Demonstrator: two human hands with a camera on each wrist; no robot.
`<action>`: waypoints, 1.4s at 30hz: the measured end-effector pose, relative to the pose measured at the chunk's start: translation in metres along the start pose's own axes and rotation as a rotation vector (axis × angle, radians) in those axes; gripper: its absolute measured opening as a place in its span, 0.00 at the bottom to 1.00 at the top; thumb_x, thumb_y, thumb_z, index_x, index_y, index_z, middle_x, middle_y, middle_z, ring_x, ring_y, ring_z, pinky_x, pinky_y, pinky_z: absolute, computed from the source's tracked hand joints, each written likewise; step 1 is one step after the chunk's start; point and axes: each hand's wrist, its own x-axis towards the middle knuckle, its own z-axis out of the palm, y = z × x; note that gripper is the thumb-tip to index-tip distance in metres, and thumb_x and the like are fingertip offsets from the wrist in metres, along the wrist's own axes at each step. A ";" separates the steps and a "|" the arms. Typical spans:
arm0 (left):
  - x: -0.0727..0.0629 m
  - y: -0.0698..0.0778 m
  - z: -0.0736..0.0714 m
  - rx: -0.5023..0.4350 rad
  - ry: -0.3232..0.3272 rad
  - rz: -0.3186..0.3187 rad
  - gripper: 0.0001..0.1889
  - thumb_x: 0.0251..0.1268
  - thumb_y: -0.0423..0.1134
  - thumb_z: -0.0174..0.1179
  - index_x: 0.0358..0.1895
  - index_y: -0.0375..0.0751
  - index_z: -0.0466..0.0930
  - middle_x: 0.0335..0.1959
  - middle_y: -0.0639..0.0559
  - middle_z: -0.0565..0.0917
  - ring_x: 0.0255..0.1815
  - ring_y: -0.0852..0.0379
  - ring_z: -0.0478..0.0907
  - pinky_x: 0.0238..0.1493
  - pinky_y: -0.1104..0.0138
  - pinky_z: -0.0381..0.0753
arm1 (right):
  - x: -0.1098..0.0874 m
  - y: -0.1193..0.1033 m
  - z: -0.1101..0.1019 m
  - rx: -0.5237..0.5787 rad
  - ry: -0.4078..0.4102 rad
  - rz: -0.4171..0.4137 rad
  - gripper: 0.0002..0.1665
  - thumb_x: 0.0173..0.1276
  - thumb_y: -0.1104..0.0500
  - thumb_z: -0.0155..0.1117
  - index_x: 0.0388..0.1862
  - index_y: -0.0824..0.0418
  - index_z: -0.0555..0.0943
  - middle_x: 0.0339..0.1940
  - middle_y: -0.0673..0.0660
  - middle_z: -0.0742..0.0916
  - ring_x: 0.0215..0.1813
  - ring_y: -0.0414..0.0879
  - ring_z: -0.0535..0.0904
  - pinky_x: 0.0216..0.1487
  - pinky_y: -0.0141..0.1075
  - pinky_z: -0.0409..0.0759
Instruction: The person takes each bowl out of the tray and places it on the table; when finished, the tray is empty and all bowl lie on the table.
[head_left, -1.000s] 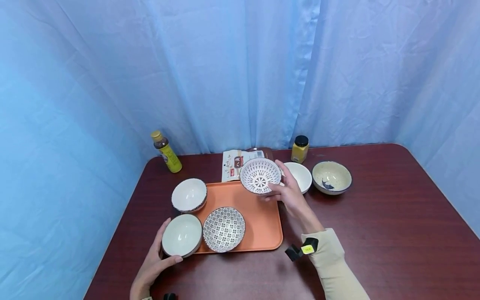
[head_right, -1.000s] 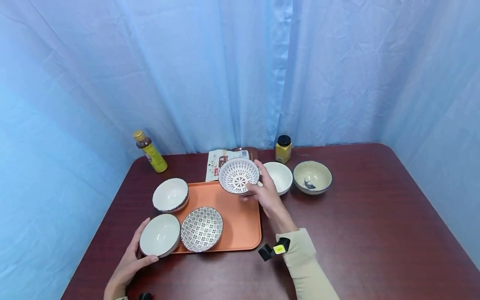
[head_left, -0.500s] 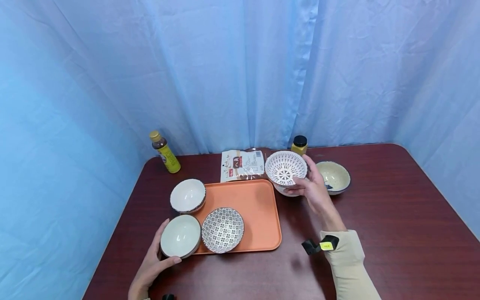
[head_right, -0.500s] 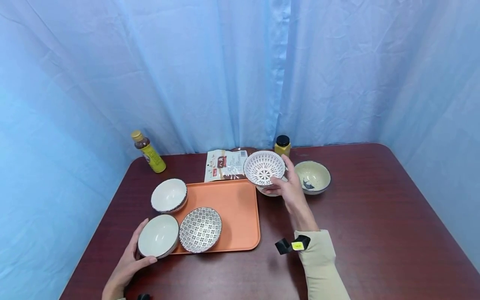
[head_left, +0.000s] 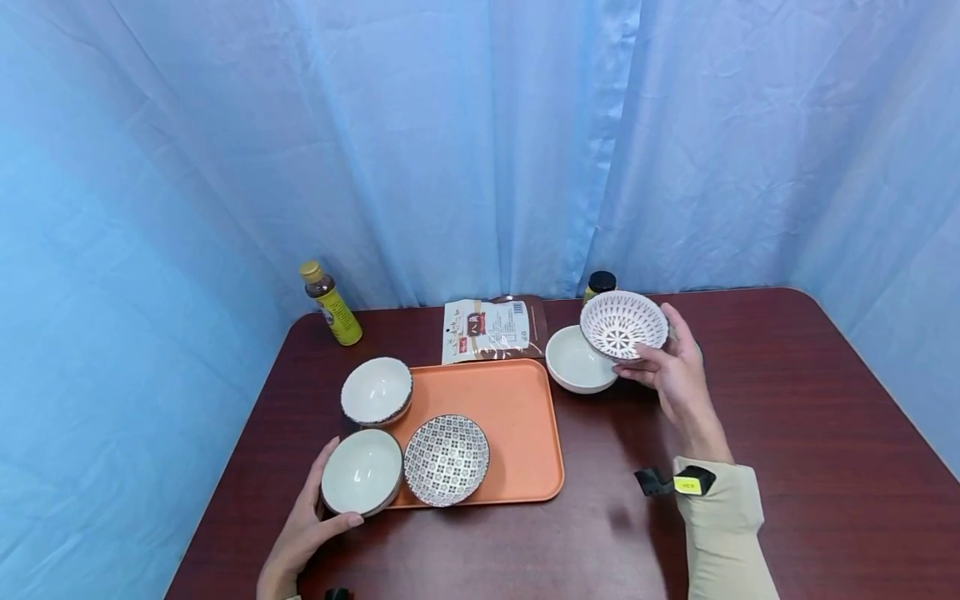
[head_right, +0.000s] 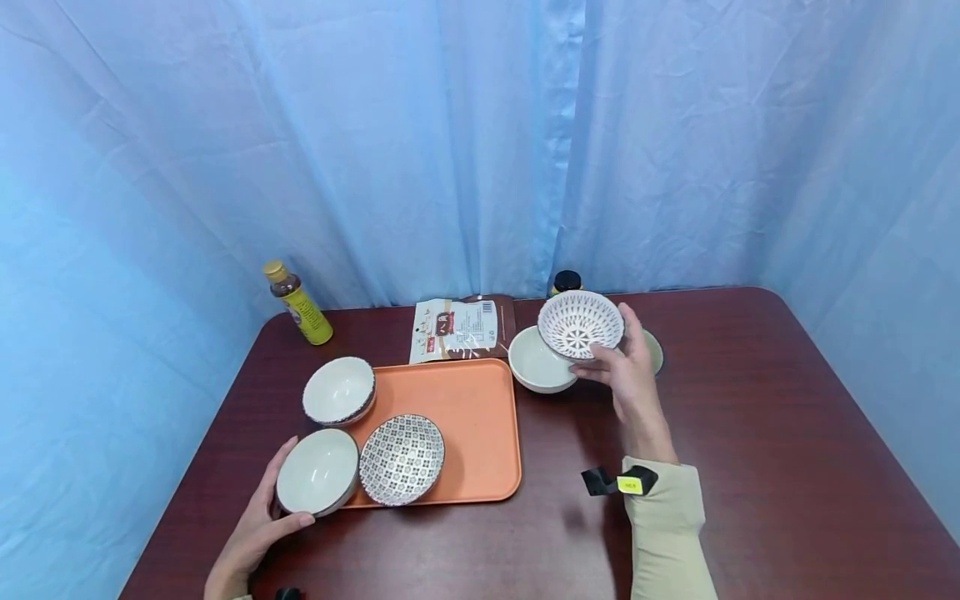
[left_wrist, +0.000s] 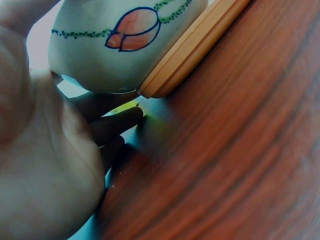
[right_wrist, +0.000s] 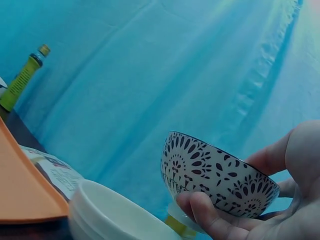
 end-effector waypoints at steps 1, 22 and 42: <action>0.000 0.000 0.000 0.000 0.000 0.001 0.56 0.53 0.32 0.71 0.82 0.54 0.44 0.79 0.50 0.57 0.64 0.81 0.58 0.60 0.76 0.62 | 0.000 -0.001 -0.003 0.018 0.011 -0.006 0.49 0.76 0.73 0.43 0.84 0.49 0.34 0.83 0.70 0.44 0.32 0.39 0.88 0.35 0.35 0.86; 0.001 -0.001 0.000 -0.020 -0.004 0.010 0.56 0.53 0.31 0.70 0.82 0.52 0.44 0.80 0.46 0.55 0.63 0.83 0.57 0.70 0.45 0.57 | -0.005 -0.012 -0.068 0.223 0.131 -0.091 0.50 0.75 0.72 0.50 0.84 0.45 0.39 0.84 0.59 0.40 0.37 0.42 0.89 0.32 0.38 0.87; 0.000 0.001 0.001 -0.021 -0.003 0.005 0.56 0.53 0.32 0.71 0.82 0.52 0.44 0.81 0.47 0.55 0.63 0.83 0.57 0.69 0.48 0.58 | -0.005 -0.008 -0.130 0.325 0.327 -0.089 0.51 0.74 0.76 0.45 0.83 0.42 0.38 0.82 0.49 0.42 0.34 0.45 0.88 0.26 0.43 0.86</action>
